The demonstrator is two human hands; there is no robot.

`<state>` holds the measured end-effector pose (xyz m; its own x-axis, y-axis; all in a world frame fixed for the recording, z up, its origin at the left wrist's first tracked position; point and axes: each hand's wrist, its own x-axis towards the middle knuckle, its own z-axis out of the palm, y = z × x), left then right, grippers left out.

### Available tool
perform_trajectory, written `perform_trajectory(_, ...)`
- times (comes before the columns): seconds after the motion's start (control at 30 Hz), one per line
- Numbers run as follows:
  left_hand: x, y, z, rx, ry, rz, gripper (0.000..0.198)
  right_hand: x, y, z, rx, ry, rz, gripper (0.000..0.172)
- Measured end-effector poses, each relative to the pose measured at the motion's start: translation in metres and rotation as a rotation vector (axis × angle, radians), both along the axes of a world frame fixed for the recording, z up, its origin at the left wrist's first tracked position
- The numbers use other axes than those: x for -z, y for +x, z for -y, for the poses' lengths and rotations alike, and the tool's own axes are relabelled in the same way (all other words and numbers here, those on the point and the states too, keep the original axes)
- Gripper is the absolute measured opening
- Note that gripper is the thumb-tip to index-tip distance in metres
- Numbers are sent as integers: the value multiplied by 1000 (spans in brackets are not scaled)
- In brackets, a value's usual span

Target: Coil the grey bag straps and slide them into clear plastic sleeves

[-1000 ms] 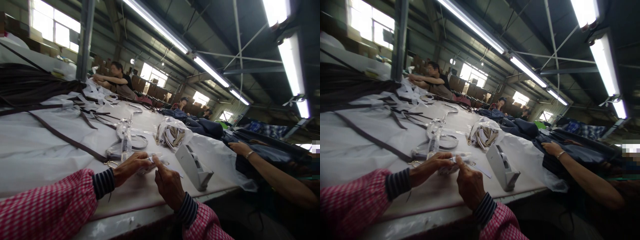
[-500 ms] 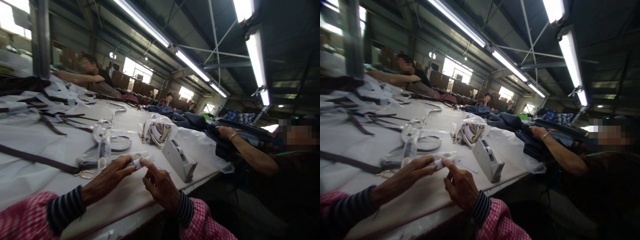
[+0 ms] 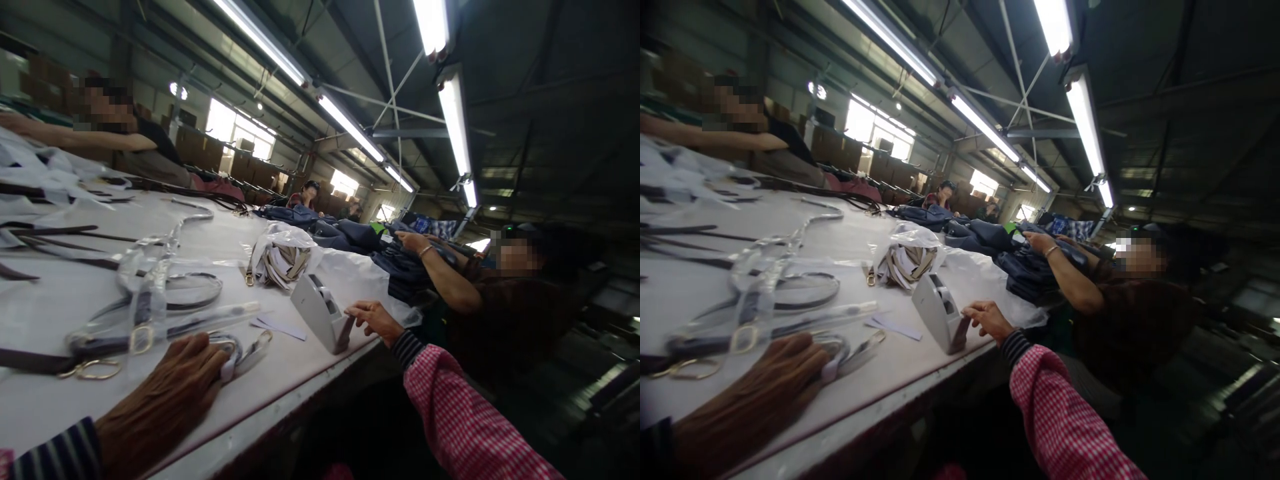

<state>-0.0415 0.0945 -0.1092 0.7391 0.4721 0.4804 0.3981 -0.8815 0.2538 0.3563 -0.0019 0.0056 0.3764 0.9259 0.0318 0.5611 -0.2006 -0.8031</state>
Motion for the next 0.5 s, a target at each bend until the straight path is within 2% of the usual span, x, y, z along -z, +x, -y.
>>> perform_trajectory(0.17, -3, 0, 2, -116, -73, 35, 19, 3, -1, -10, 85, -9, -110, 22)
perform_trajectory(0.37, -7, 1, 5, -113, -33, 35, 19, 4, 0, -15, 170, 36, -255, 14)
perform_trajectory(0.5, -9, -2, 1, -102, -68, 80, 19, 8, -4, 1, 206, 171, -354, 17)
